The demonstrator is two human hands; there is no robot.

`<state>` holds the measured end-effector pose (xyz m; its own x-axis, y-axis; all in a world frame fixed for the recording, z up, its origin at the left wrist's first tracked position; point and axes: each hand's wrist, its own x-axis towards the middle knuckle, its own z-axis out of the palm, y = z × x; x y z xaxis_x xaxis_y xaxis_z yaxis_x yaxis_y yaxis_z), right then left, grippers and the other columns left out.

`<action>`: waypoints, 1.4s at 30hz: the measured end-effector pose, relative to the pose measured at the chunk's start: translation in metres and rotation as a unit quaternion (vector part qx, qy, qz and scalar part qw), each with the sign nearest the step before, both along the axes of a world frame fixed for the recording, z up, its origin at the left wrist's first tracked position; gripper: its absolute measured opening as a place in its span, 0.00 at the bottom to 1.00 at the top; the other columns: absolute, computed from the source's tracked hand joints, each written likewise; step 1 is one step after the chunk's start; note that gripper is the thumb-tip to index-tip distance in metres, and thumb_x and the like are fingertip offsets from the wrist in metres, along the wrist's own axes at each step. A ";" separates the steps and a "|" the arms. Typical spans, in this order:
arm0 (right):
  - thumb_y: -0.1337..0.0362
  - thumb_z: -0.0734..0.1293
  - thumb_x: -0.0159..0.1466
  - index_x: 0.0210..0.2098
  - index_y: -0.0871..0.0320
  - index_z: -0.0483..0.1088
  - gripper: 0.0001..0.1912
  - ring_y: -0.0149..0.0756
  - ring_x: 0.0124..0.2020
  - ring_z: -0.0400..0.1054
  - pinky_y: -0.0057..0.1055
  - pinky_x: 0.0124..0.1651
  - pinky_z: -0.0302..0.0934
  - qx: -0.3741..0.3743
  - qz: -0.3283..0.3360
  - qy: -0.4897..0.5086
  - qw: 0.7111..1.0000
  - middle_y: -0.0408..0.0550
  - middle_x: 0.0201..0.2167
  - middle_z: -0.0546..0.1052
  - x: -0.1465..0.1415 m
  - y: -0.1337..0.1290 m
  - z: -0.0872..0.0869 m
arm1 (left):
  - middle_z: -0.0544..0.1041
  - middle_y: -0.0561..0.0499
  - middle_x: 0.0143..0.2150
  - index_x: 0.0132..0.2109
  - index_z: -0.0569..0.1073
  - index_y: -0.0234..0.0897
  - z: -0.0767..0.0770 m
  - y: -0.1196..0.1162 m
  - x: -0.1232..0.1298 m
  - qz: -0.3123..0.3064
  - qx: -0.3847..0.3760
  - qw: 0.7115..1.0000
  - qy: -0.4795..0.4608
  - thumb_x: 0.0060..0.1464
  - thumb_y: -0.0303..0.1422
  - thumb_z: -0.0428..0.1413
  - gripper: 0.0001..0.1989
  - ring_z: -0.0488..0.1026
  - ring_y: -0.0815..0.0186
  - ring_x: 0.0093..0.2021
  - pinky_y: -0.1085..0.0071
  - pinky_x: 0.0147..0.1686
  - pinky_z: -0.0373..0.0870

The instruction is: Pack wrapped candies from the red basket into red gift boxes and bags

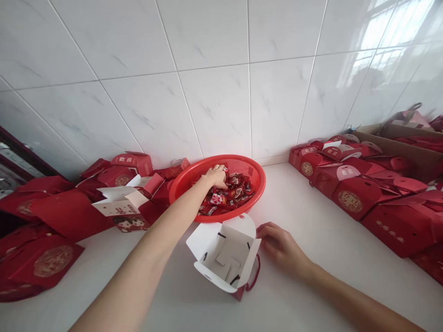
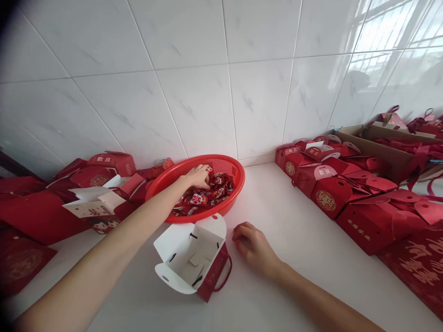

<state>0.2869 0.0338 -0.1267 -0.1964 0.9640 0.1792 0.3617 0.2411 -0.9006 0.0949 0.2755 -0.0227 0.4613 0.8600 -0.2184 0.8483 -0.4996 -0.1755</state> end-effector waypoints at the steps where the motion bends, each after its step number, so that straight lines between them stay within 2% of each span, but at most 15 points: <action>1: 0.71 0.59 0.59 0.35 0.55 0.72 0.11 0.41 0.44 0.71 0.38 0.47 0.65 -0.001 0.000 -0.001 1.000 0.51 0.44 0.75 0.000 0.000 0.000 | 0.56 0.44 0.72 0.39 0.82 0.38 0.002 -0.003 0.001 -0.005 0.002 1.000 0.006 0.45 0.45 0.65 0.18 0.55 0.45 0.69 0.52 0.66 0.58; 6: 0.70 0.59 0.59 0.34 0.55 0.72 0.10 0.41 0.44 0.71 0.38 0.47 0.65 -0.008 -0.004 -0.006 1.000 0.51 0.44 0.75 0.001 0.000 0.000 | 0.66 0.40 0.66 0.44 0.82 0.39 0.004 -0.012 0.004 0.033 0.001 0.999 -0.025 0.49 0.55 0.60 0.26 0.64 0.43 0.64 0.51 0.61 0.65; 10: 0.70 0.59 0.59 0.34 0.55 0.72 0.10 0.41 0.43 0.71 0.38 0.47 0.65 -0.017 0.000 -0.006 1.000 0.51 0.44 0.75 0.001 0.000 0.002 | 0.76 0.38 0.58 0.45 0.81 0.37 0.005 -0.015 0.002 0.067 -0.005 0.997 -0.044 0.56 0.50 0.57 0.21 0.74 0.48 0.57 0.62 0.53 0.72; 13: 0.71 0.59 0.58 0.34 0.55 0.72 0.11 0.41 0.44 0.71 0.39 0.47 0.65 -0.015 0.000 -0.006 1.000 0.51 0.44 0.75 0.001 0.001 0.002 | 0.80 0.37 0.52 0.48 0.80 0.37 0.008 -0.015 0.002 0.085 -0.008 0.995 -0.050 0.59 0.48 0.54 0.22 0.78 0.48 0.52 0.61 0.49 0.74; 18: 0.71 0.59 0.59 0.35 0.55 0.73 0.11 0.41 0.44 0.72 0.38 0.47 0.66 -0.007 -0.004 -0.009 1.000 0.51 0.44 0.76 0.001 0.001 0.001 | 0.75 0.33 0.60 0.56 0.77 0.36 0.011 -0.010 0.004 0.123 -0.030 0.991 -0.032 0.59 0.53 0.51 0.30 0.74 0.41 0.58 0.52 0.55 0.70; 21: 0.70 0.60 0.59 0.35 0.55 0.73 0.11 0.41 0.44 0.72 0.38 0.47 0.66 -0.001 0.000 -0.008 1.000 0.51 0.44 0.76 0.002 0.000 0.000 | 0.74 0.34 0.62 0.55 0.78 0.37 0.010 -0.006 0.000 0.141 -0.048 0.989 -0.013 0.56 0.56 0.52 0.32 0.72 0.40 0.60 0.52 0.56 0.69; 24: 0.71 0.60 0.59 0.35 0.55 0.73 0.10 0.41 0.44 0.72 0.38 0.47 0.66 0.002 0.001 -0.010 1.000 0.51 0.44 0.76 0.002 0.000 0.000 | 0.77 0.37 0.59 0.49 0.81 0.39 0.009 -0.001 -0.009 0.138 -0.075 0.988 -0.010 0.48 0.61 0.56 0.34 0.74 0.42 0.57 0.57 0.52 0.71; 28: 0.71 0.60 0.59 0.35 0.55 0.72 0.11 0.41 0.44 0.72 0.38 0.47 0.66 -0.003 0.000 -0.012 1.000 0.51 0.45 0.76 0.002 0.001 0.000 | 0.82 0.41 0.45 0.34 0.81 0.39 0.011 0.006 -0.016 0.130 -0.147 0.980 -0.037 0.38 0.63 0.61 0.31 0.77 0.47 0.47 0.63 0.43 0.72; 31: 0.71 0.59 0.59 0.35 0.56 0.72 0.11 0.41 0.44 0.72 0.38 0.47 0.66 -0.005 -0.002 -0.016 1.000 0.52 0.45 0.76 0.001 0.001 0.001 | 0.81 0.44 0.38 0.27 0.78 0.40 0.013 0.008 -0.015 0.125 -0.201 0.971 -0.046 0.31 0.61 0.66 0.28 0.77 0.49 0.42 0.65 0.38 0.71; 34: 0.72 0.59 0.58 0.35 0.56 0.72 0.12 0.41 0.45 0.72 0.38 0.48 0.66 -0.008 -0.001 -0.018 1.000 0.52 0.45 0.76 0.001 0.001 0.002 | 0.81 0.45 0.38 0.26 0.79 0.40 0.014 0.007 -0.013 0.124 -0.232 0.963 -0.057 0.27 0.58 0.68 0.27 0.76 0.50 0.42 0.65 0.36 0.71; 38: 0.72 0.59 0.58 0.34 0.55 0.72 0.12 0.41 0.45 0.72 0.37 0.48 0.66 -0.015 0.001 -0.018 1.000 0.51 0.45 0.76 0.001 0.001 0.004 | 0.81 0.48 0.44 0.30 0.81 0.43 0.016 0.003 -0.013 0.101 -0.257 0.958 -0.073 0.25 0.51 0.70 0.23 0.75 0.51 0.47 0.68 0.38 0.71; 42: 0.72 0.59 0.58 0.33 0.55 0.71 0.11 0.41 0.44 0.72 0.37 0.47 0.66 -0.014 0.002 -0.019 1.000 0.51 0.45 0.76 0.001 0.001 0.004 | 0.82 0.51 0.42 0.30 0.80 0.43 0.017 -0.004 -0.015 0.093 -0.256 0.959 -0.079 0.24 0.43 0.71 0.20 0.75 0.53 0.47 0.70 0.38 0.71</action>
<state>0.2879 0.0350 -0.1227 -0.2063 0.9677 0.1448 0.3942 0.2177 -0.8929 0.0803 0.2718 -0.0054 0.3730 0.7297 -0.5730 0.9267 -0.3239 0.1908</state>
